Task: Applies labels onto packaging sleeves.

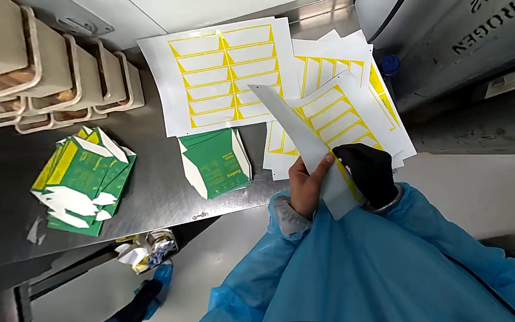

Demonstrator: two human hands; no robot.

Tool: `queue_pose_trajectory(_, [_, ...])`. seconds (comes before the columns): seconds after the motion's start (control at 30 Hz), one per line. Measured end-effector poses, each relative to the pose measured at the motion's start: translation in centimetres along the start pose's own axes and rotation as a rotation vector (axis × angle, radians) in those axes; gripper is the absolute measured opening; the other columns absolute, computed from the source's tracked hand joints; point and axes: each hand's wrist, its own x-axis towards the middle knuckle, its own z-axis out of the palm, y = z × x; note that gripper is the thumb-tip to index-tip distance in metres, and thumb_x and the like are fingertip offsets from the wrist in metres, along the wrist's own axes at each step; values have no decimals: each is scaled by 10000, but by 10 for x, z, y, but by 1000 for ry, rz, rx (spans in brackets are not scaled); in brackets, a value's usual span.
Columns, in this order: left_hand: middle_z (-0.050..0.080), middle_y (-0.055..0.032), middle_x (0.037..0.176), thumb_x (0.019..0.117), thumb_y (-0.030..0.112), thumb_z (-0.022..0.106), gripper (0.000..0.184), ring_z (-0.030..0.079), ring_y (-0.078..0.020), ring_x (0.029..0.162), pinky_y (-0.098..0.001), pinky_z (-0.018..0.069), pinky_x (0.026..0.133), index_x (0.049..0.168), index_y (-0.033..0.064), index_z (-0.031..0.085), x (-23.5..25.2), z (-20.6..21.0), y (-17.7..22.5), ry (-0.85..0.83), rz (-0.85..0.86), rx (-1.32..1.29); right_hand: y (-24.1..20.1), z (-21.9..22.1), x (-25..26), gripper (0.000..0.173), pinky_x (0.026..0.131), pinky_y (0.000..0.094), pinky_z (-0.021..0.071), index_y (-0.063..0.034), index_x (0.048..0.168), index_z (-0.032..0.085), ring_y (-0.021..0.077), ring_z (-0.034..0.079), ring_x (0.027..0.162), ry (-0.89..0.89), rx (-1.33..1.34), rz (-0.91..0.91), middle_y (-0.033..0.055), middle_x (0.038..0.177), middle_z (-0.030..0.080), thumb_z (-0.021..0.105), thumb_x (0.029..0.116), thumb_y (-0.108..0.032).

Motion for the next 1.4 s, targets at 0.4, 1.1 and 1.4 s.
queue_pose_trajectory(0.4, [741, -91, 911, 1002, 199, 674, 162, 724, -143, 754, -324, 630, 696, 1086, 68, 720, -4, 1, 2, 20, -169, -200, -16, -21, 11, 170, 589, 214, 591, -130, 1019, 808, 22, 676, 659, -243, -17, -50, -51, 819, 758, 818, 861, -193])
queue_pose_trajectory(1.1, [746, -80, 894, 987, 110, 688, 128, 736, -159, 736, -326, 644, 674, 1094, 39, 685, -7, 2, 7, 1, 127, 49, -12, -13, 5, 171, 612, 237, 566, -77, 941, 788, 71, 671, 662, -124, 194, 190, -6, 779, 744, 619, 970, -81])
queue_pose_trajectory(1.4, [739, -126, 963, 1011, 85, 627, 134, 739, -199, 819, -387, 639, 754, 1118, 13, 662, -20, -8, 24, 188, -166, -211, -7, -14, -10, 279, 865, 295, 585, -144, 1169, 770, 114, 698, 1037, -227, -308, -398, -1, 1139, 757, 751, 933, -291])
